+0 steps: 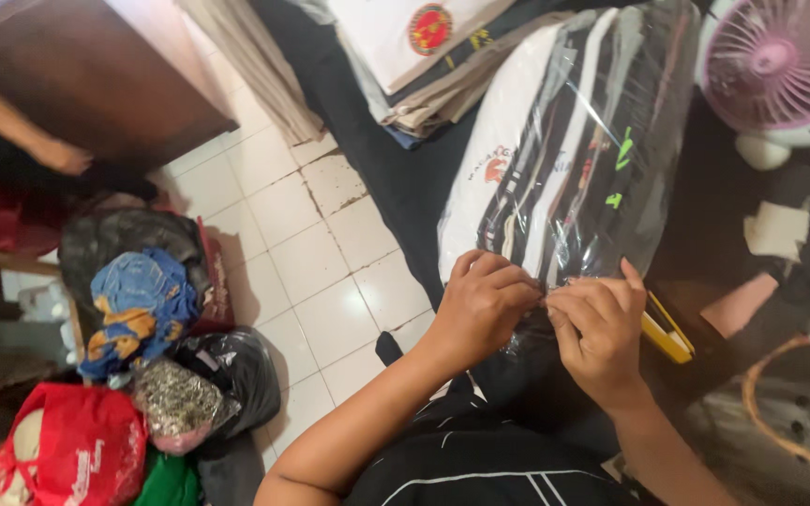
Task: The person uses a yellow stapler to seal a plastic-wrapped bundle of folded clothes on a table. They repeatedly staple the edges of the plastic packaging to secure it. After stapling, they pick up a stack of white polo shirts with black collars and place them on the table.
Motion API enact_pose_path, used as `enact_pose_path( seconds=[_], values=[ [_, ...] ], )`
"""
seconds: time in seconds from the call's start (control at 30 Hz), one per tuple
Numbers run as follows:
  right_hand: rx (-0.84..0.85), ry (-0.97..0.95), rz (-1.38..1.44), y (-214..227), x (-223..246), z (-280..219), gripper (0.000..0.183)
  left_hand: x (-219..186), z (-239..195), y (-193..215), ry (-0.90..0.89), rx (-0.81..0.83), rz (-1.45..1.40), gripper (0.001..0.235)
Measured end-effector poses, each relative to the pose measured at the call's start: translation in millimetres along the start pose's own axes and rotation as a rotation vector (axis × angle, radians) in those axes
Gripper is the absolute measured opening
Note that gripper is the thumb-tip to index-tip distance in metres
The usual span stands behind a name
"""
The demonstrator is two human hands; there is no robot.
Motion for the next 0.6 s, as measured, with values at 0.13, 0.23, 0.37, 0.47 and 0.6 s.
enact_pose_path(
  seconds=[0.13,0.23,0.37,0.47,0.6],
  values=[
    [0.007,0.014,-0.006,7.0,-5.7,-3.7,0.015,-2.4,5.4,-8.8,-0.023,0.058,-0.012,0.013],
    [0.011,0.03,0.113,10.3,-16.5,-14.2,0.024,9.1,9.3,-7.4,0.033,0.086,-0.114,0.014],
    [-0.195,-0.142,-0.011,28.6,-60.9,-48.6,0.032,27.1,9.8,7.5,0.113,0.068,-0.228,0.013],
    [0.078,-0.528,0.137,1.1,-132.6,-78.4,0.037,31.3,6.3,11.3,0.135,0.064,-0.26,0.012],
    [0.356,-0.429,-0.391,-42.2,-165.7,-122.2,0.071,34.7,4.4,11.2,0.17,0.073,-0.297,0.011]
  ],
)
Point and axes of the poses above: each hand's wrist, its own z-axis towards the middle knuckle, its own y-axis out of the back of the hand, x = y × z, the point moved 5 cm from there along z, towards the middle knuckle, and after that the axes turned 12 degrees about -z, right-handed, at the moved point
